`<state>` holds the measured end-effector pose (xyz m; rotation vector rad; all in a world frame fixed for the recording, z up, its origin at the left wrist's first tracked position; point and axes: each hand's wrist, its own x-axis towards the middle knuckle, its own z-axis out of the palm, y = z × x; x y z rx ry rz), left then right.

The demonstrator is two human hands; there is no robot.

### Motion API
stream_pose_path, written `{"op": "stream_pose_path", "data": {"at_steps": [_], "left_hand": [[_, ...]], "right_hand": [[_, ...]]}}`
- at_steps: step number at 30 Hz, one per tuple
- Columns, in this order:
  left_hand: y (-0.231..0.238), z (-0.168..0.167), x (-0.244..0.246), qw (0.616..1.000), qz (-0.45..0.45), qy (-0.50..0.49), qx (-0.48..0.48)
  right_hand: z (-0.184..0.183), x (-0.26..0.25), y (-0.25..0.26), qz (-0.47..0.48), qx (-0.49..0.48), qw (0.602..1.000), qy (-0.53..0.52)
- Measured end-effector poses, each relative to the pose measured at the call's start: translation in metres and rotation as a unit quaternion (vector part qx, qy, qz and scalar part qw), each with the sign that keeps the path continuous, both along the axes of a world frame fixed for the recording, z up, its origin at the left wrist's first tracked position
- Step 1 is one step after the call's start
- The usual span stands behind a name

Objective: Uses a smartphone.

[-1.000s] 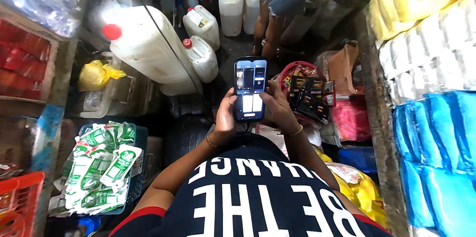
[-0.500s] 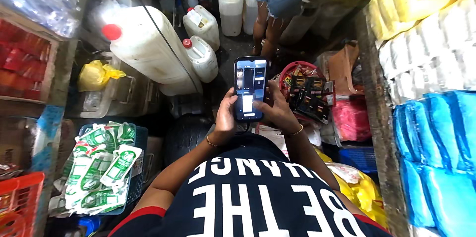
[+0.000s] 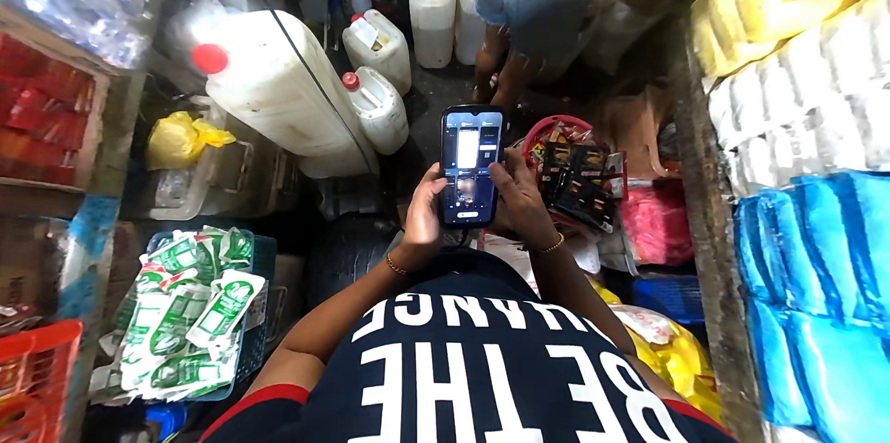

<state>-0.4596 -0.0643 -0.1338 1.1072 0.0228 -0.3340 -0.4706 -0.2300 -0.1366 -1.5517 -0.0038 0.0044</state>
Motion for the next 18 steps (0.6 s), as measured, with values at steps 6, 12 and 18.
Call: {"op": "stream_pose_path", "data": {"at_steps": [6, 12, 18], "left_hand": [[-0.0001, 0.0031, -0.0002, 1.0, -0.002, -0.003, -0.004], [0.0008, -0.0003, 0.0013, 1.0, -0.011, -0.014, -0.011], [0.0002, 0.0007, 0.0011, 1.0, 0.001, -0.006, 0.0]], "right_hand": [[-0.002, 0.0, -0.007, 0.044, -0.053, 0.997, 0.024], [-0.0019, 0.0008, -0.0035, 0.017, 0.006, 1.0, 0.0], [-0.0041, 0.0006, -0.0042, 0.014, 0.002, 1.0, 0.008]]}}
